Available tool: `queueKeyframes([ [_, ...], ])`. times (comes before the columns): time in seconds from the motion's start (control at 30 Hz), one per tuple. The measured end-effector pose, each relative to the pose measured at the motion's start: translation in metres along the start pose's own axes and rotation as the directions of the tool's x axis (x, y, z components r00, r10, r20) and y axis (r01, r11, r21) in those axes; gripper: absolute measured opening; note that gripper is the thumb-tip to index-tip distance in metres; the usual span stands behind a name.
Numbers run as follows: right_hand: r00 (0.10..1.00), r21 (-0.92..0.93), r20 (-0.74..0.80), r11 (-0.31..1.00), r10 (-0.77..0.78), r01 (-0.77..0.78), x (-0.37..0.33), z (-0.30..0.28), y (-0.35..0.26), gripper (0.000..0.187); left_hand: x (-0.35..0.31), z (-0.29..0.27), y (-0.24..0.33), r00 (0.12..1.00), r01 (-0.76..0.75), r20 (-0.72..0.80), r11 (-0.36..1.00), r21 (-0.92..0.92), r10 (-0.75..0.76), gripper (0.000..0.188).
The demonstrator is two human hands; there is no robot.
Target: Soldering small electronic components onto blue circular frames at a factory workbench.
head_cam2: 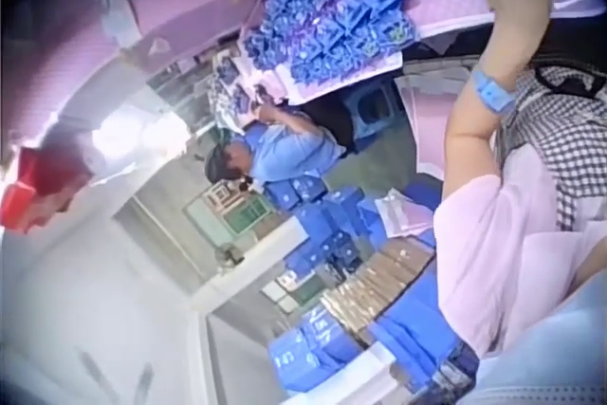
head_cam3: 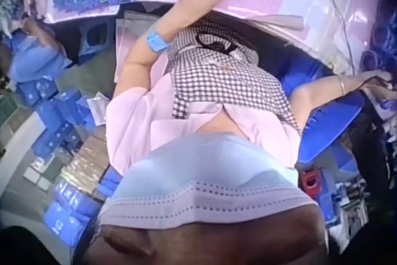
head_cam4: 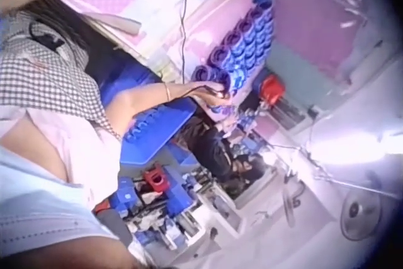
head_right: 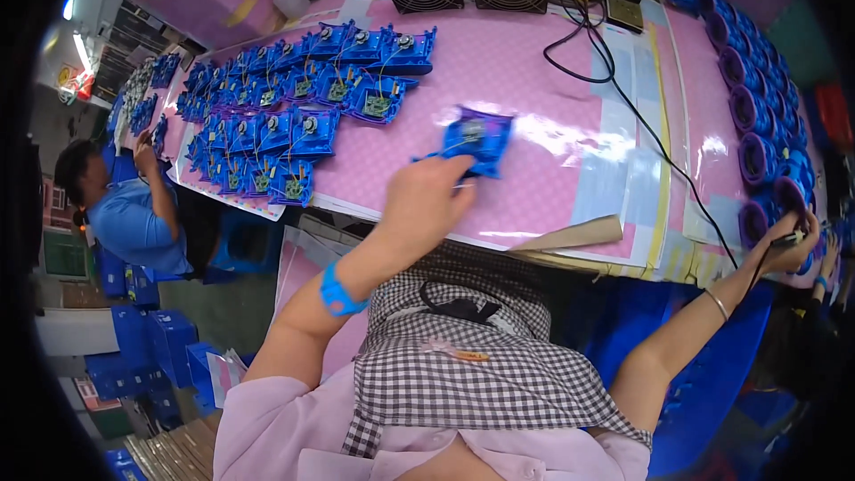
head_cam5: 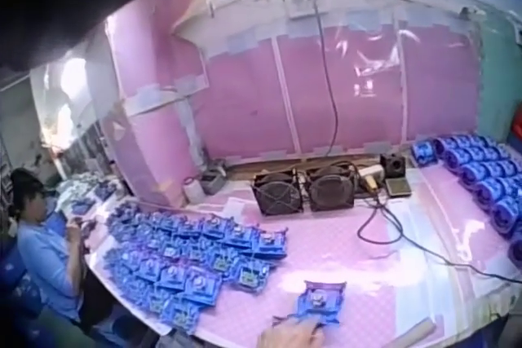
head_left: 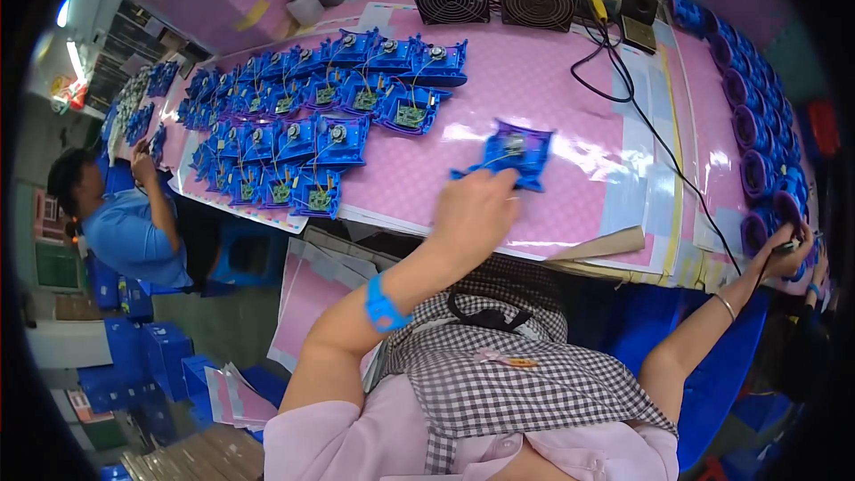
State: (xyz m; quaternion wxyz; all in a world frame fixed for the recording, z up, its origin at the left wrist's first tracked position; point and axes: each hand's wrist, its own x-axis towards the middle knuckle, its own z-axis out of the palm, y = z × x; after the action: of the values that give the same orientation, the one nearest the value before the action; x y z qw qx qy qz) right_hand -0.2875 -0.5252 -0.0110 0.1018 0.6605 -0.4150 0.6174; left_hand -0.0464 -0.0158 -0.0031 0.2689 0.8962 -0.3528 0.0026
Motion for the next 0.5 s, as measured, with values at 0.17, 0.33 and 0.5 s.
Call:
queueKeyframes([
  [0.17, 0.993, 0.564, 0.078, 0.818, 0.085, -0.114, -0.022, -0.036, -0.11, 0.018, -0.052, -0.053, -0.059, 0.982, 0.177, -0.108, 0.96, 0.215, -0.157, 0.02],
  [0.33, 0.853, 0.697, 0.475, 0.683, -0.215, -0.216, -0.116, -0.068, -0.251, 0.028, -0.044, -0.053, -0.09, 0.95, 0.218, -0.286, 0.926, 0.309, -0.129, 0.021],
  [0.5, 0.63, 0.754, 0.615, 0.589, -0.475, -0.292, -0.159, -0.086, -0.311, 0.03, -0.042, -0.075, -0.045, 0.867, 0.282, -0.43, 0.959, 0.009, -0.251, 0.01],
])
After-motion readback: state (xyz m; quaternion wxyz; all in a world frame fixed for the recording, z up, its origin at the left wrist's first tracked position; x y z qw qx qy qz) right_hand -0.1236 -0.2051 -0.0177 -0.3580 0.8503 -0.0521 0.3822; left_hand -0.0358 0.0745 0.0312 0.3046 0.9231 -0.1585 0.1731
